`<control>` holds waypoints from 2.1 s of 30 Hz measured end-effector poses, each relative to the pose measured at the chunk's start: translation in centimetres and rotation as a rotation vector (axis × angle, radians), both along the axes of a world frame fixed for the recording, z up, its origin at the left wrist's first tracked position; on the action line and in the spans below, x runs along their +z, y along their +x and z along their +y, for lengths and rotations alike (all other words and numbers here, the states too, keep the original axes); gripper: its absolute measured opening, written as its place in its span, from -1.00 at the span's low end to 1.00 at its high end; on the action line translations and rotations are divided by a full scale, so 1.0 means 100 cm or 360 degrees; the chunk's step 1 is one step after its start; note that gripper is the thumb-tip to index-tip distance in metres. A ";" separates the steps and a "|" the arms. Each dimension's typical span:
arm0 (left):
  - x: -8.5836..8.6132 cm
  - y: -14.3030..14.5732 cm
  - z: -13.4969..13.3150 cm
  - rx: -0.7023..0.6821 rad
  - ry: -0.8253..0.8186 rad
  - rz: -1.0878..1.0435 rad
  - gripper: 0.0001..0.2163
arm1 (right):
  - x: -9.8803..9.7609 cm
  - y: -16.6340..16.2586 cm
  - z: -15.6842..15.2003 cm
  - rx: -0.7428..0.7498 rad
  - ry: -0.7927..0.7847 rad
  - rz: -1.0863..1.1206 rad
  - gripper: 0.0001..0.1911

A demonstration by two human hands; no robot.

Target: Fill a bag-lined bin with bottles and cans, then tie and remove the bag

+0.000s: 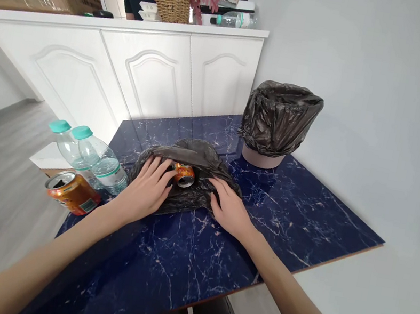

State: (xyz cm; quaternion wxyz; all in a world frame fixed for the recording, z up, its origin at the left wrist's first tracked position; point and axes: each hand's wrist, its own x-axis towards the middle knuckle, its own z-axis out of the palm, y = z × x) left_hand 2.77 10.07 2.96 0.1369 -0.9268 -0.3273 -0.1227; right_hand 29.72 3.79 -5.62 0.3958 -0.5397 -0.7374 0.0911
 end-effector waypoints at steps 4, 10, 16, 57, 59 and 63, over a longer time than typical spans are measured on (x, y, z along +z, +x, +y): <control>0.006 0.015 0.017 -0.0033 0.0111 0.0151 -0.46 | -0.003 0.001 0.001 -0.0024 0.0029 0.0063 -0.41; 0.007 0.041 0.044 -0.0171 0.0076 0.0323 -0.28 | -0.002 0.002 0.000 -0.0040 0.0016 0.0068 -0.41; 0.018 0.047 0.043 -0.0203 -0.0094 0.0037 -0.50 | -0.004 0.003 0.002 -0.0095 0.0020 0.0045 -0.42; 0.040 -0.121 -0.050 0.0678 0.0202 -0.0098 -0.50 | -0.005 0.006 0.001 -0.0239 0.0023 -0.0003 -0.70; 0.041 -0.116 -0.058 0.0703 0.0309 -0.0095 -0.47 | 0.000 0.006 -0.001 -0.0242 0.0160 0.0007 -0.72; 0.035 -0.095 -0.086 0.0407 0.0511 -0.0315 -0.64 | 0.009 0.009 -0.008 -0.0510 0.0473 -0.0076 -0.72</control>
